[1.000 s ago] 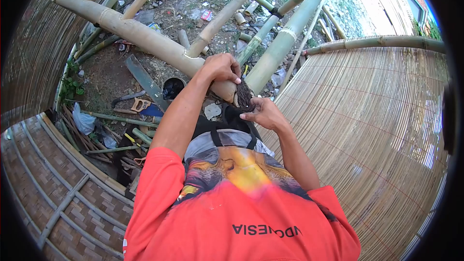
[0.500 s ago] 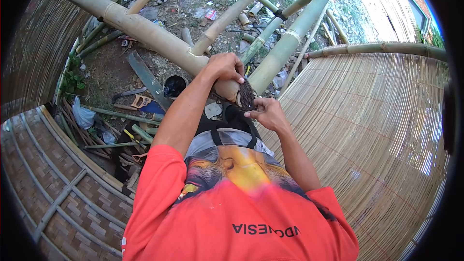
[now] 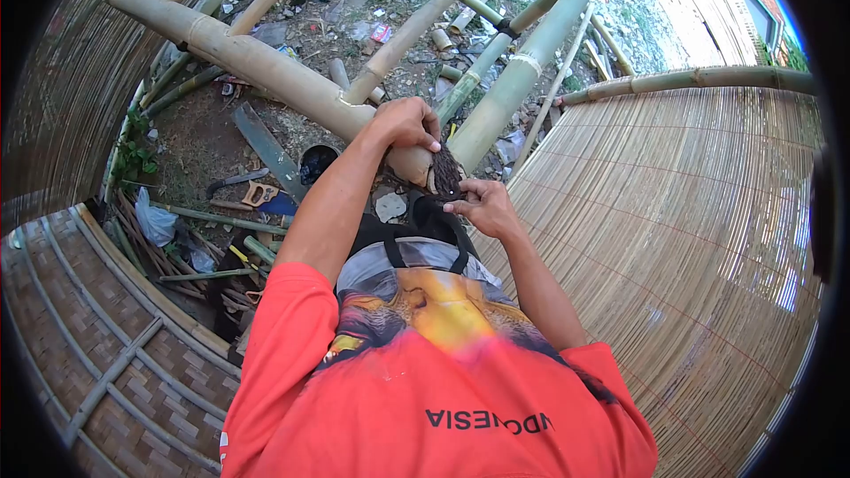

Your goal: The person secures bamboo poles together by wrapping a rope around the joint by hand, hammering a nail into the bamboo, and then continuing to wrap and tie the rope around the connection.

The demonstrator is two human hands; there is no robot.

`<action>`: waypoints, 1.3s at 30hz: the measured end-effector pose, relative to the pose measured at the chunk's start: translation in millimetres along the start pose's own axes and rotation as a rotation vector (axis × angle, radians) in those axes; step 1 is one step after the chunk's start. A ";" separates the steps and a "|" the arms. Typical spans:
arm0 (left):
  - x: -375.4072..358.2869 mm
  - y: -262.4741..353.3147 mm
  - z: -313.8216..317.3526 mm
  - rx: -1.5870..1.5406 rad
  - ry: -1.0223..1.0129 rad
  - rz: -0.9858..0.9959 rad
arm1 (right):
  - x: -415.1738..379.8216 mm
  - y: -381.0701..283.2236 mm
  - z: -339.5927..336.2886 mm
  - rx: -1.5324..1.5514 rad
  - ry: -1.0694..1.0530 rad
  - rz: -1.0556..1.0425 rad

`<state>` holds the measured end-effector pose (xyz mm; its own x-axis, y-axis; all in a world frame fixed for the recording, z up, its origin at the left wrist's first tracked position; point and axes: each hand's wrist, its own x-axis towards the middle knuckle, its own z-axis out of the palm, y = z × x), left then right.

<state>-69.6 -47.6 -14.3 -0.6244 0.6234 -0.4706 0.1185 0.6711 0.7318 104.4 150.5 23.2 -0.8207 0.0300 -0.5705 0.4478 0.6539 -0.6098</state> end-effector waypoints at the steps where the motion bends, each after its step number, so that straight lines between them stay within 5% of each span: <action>1: -0.2 -0.3 0.3 0.001 0.003 0.007 | -1.0 -0.8 0.4 0.000 0.012 -0.018; 6: 0.2 -0.9 0.8 -0.010 0.014 0.030 | -10.2 5.9 11.5 -0.005 0.094 -0.161; 8: 1.7 -3.3 2.4 -0.022 0.021 0.053 | -14.0 12.0 24.6 -0.109 0.341 -0.432; 11: 0.8 -1.0 0.7 -0.023 0.012 0.049 | -24.6 5.8 41.0 -0.117 0.537 -0.467; 15: 2.4 -0.6 1.4 -0.007 0.002 0.050 | -41.5 -1.3 45.0 -0.130 0.501 -0.310; 23: 7.2 -5.8 3.3 0.009 -0.021 0.056 | -37.5 14.6 55.8 -0.145 0.713 -0.613; 39: -34.5 -3.1 9.9 -0.551 0.000 0.180 | -23.3 37.5 48.0 -0.455 0.747 -0.880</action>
<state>-40.8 -67.2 -5.2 -0.6316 0.7083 -0.3153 -0.1970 0.2467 0.9489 157.3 138.0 -12.8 -0.8475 -0.2265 0.4800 -0.3992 0.8680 -0.2954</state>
